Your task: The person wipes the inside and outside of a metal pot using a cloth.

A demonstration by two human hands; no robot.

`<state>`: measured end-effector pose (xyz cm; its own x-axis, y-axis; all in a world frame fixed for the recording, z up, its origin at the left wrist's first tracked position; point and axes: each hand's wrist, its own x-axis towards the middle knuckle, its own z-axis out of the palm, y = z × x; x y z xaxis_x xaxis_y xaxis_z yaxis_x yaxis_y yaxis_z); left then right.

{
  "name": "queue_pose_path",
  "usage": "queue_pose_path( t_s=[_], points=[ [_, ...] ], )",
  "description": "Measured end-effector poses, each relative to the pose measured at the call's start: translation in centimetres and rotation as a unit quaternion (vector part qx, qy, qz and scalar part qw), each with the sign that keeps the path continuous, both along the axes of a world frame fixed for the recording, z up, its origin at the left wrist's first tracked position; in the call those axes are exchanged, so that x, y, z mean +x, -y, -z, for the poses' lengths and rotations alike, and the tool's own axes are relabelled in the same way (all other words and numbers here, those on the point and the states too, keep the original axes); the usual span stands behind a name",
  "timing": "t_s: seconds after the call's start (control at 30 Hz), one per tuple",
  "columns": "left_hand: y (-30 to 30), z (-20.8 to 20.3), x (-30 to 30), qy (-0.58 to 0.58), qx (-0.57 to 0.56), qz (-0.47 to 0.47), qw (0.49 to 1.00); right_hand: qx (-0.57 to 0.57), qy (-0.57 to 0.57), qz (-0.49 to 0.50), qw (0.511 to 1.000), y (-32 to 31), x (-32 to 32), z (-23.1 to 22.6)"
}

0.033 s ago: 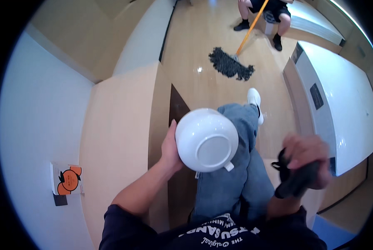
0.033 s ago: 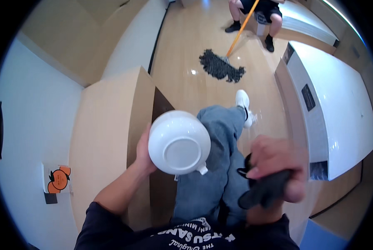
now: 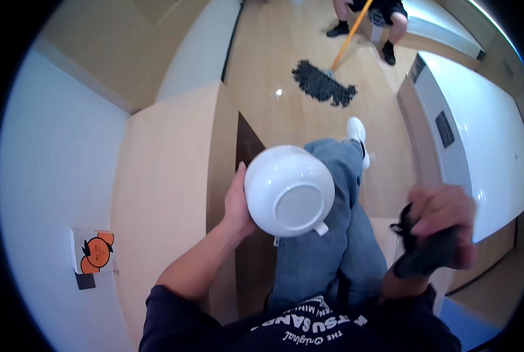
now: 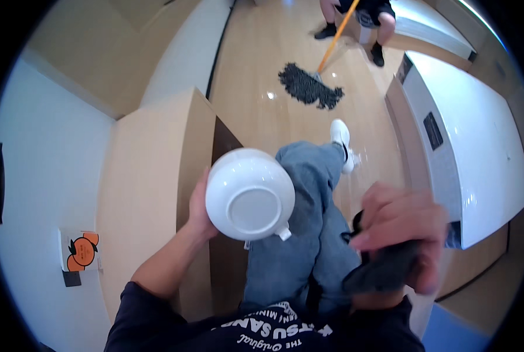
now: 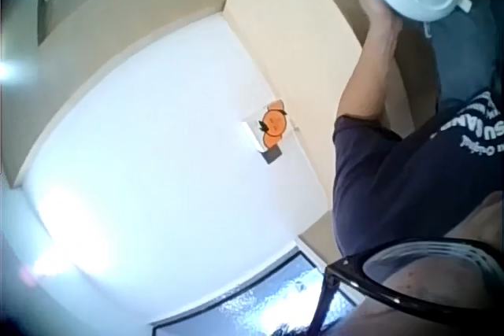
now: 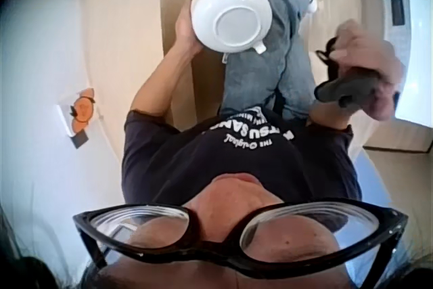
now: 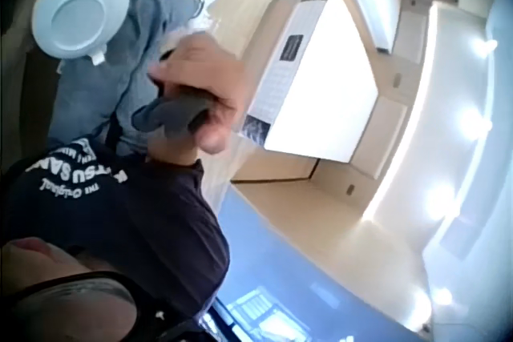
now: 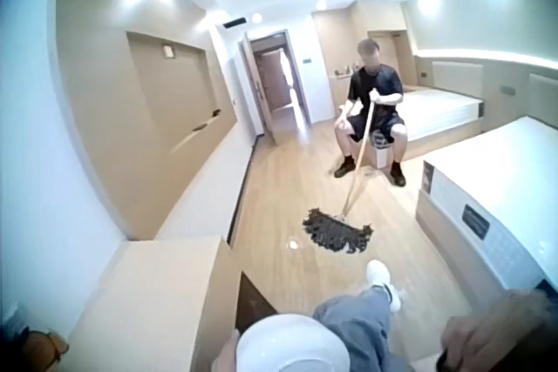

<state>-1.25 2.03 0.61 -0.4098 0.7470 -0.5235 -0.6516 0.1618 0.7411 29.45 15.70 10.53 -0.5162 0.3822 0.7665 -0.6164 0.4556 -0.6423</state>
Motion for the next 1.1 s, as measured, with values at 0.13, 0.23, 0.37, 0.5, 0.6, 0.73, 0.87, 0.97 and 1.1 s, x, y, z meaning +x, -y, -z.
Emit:
queue_pose_path(
  t_s=[0.13,0.23,0.37,0.5,0.6,0.73,0.87,0.97,1.1],
  points=[
    [0.0,-0.3,0.3,0.009,0.052,0.032,0.998,0.144,0.077,0.003,0.987,0.0,2.8,-5.0],
    [0.4,0.6,-0.3,-0.024,0.025,0.016,0.999,0.189,0.120,0.005,0.975,0.1,3.8,-6.7],
    [-0.1,-0.4,0.5,-0.038,0.016,0.003,0.999,0.233,0.178,0.006,0.956,-1.1,3.6,-8.4],
    [-0.1,0.0,-0.3,-0.041,0.016,0.008,0.999,0.264,0.228,-0.009,0.937,-2.6,2.2,-9.6],
    [-0.1,-0.1,0.0,-0.047,0.012,-0.003,0.999,0.282,0.253,-0.018,0.925,-4.5,1.8,-10.5],
    [-0.6,0.8,-0.2,0.014,0.041,0.016,0.999,0.303,0.290,-0.014,0.908,-6.1,2.7,-12.0],
    [0.1,1.5,-0.6,-0.001,0.042,-0.003,0.999,0.319,0.320,-0.010,0.892,-7.0,3.3,-12.6],
    [0.6,-1.6,0.3,0.015,0.066,0.027,0.997,0.323,0.231,-0.071,0.915,-8.6,2.9,-9.7],
    [0.5,1.0,0.1,0.000,0.055,0.020,0.998,0.299,0.241,-0.037,0.923,-8.5,3.2,-6.8]
  ],
)
